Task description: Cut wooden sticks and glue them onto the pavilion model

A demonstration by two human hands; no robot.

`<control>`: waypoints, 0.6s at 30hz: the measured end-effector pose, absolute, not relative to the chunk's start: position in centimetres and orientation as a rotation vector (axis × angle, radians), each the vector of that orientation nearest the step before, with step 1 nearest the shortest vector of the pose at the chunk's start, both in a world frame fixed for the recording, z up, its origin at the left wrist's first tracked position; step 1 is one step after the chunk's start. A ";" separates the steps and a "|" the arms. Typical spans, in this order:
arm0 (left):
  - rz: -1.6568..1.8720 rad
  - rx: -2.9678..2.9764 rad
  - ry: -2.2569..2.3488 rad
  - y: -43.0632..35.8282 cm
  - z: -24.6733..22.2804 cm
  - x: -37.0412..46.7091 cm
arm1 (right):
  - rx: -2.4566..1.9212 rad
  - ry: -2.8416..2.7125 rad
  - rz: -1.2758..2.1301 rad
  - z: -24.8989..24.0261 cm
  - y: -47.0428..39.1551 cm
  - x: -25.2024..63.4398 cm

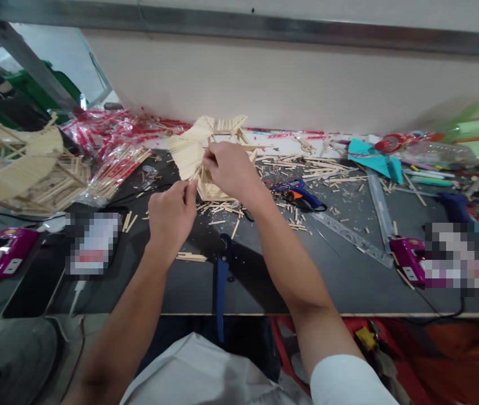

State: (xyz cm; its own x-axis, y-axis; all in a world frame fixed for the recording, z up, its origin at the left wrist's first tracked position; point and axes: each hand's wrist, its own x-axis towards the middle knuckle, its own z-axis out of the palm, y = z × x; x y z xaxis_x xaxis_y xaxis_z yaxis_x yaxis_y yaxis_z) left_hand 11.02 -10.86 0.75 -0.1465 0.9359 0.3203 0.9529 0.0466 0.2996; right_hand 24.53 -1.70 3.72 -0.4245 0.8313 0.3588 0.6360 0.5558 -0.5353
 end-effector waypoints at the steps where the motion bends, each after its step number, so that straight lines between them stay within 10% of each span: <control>1: -0.690 -2.021 -2.256 -10.9 0.9 11.2 | -1.155 -2.195 0.433 3.6 -1.8 24.4; 18: -0.636 -2.024 -2.339 -10.2 1.5 12.8 | -1.105 -2.210 0.524 3.7 -1.6 25.1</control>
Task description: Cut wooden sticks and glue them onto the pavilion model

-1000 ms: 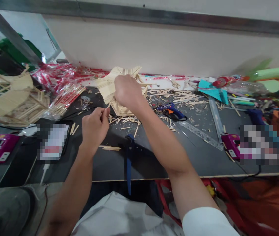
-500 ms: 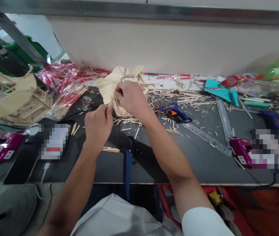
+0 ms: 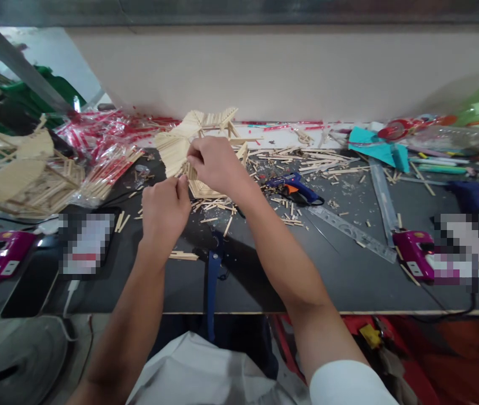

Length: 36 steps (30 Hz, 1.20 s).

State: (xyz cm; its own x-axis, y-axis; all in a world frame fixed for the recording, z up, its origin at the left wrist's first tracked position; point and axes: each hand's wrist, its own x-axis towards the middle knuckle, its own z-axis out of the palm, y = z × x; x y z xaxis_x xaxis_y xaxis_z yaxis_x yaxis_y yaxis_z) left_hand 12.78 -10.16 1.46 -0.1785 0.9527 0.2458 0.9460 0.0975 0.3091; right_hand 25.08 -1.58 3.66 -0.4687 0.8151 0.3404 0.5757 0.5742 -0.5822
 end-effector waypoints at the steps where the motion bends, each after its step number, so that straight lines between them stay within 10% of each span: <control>1: 0.638 2.012 2.307 -10.1 1.4 12.7 | -1.107 -2.211 0.521 3.6 -1.5 25.0; 36: 0.497 1.921 2.434 -9.9 1.8 14.4 | -1.139 -2.158 0.514 2.7 -1.0 24.1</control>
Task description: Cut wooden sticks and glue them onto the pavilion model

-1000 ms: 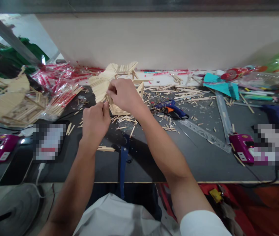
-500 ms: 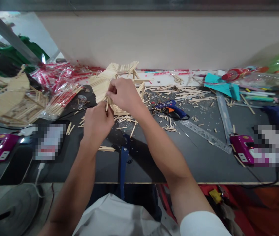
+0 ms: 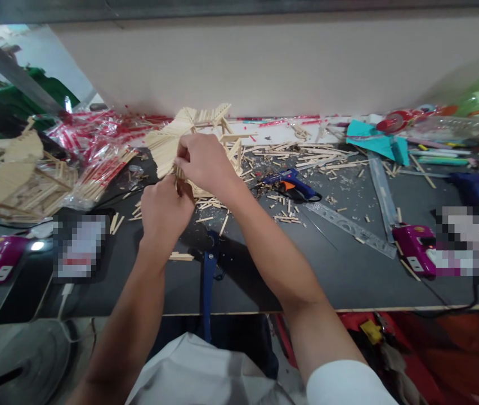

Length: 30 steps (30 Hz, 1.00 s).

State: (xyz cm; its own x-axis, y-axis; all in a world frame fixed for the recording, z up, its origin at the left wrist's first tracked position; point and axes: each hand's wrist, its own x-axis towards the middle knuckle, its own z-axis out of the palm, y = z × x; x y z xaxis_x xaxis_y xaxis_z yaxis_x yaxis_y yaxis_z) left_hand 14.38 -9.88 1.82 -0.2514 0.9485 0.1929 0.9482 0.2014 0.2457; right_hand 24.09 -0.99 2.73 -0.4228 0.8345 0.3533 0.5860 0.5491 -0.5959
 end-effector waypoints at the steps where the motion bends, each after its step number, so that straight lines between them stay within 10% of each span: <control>1: 0.496 1.918 2.438 -9.8 1.7 14.4 | -1.139 -2.159 0.511 2.7 -1.0 24.1; 30: 0.575 1.851 2.472 -9.3 1.6 15.0 | -1.177 -2.159 0.500 3.0 -1.4 24.0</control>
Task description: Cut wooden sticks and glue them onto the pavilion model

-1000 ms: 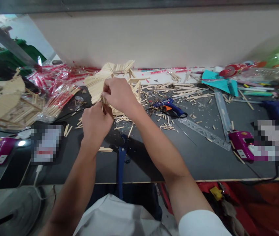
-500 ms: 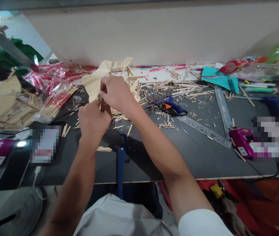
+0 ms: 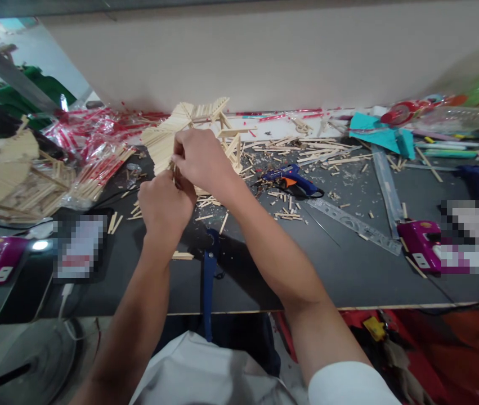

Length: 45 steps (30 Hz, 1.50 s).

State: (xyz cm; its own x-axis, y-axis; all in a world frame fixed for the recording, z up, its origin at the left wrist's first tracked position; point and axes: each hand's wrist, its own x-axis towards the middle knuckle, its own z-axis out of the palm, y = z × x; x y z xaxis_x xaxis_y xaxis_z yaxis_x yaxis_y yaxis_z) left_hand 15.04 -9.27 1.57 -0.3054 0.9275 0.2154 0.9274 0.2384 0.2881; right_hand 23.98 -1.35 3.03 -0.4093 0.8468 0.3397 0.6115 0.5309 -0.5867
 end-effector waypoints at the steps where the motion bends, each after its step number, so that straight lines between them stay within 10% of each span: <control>1: 0.576 1.845 2.470 -9.2 1.5 15.1 | -1.175 -2.159 0.491 3.0 -1.3 24.0; 18: 0.632 2.426 1.718 -12.4 0.7 9.5 | -0.963 -2.175 0.594 7.6 -6.3 29.3; 30: -0.084 2.673 1.572 -11.5 -2.7 11.5 | -1.011 -1.892 0.908 -5.2 -10.5 29.3; 45: 0.028 2.431 1.544 -11.8 -3.2 11.4 | -0.955 -1.857 0.772 -6.2 -10.8 28.6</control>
State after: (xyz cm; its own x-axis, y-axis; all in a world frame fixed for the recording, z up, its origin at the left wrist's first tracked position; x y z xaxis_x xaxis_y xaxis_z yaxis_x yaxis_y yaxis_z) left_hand 11.39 -11.79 -3.15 0.4350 0.8920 -0.1227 0.8870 -0.4011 0.2287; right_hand 28.61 -10.77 -6.16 -0.3130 0.8507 0.4224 0.3007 0.5106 -0.8055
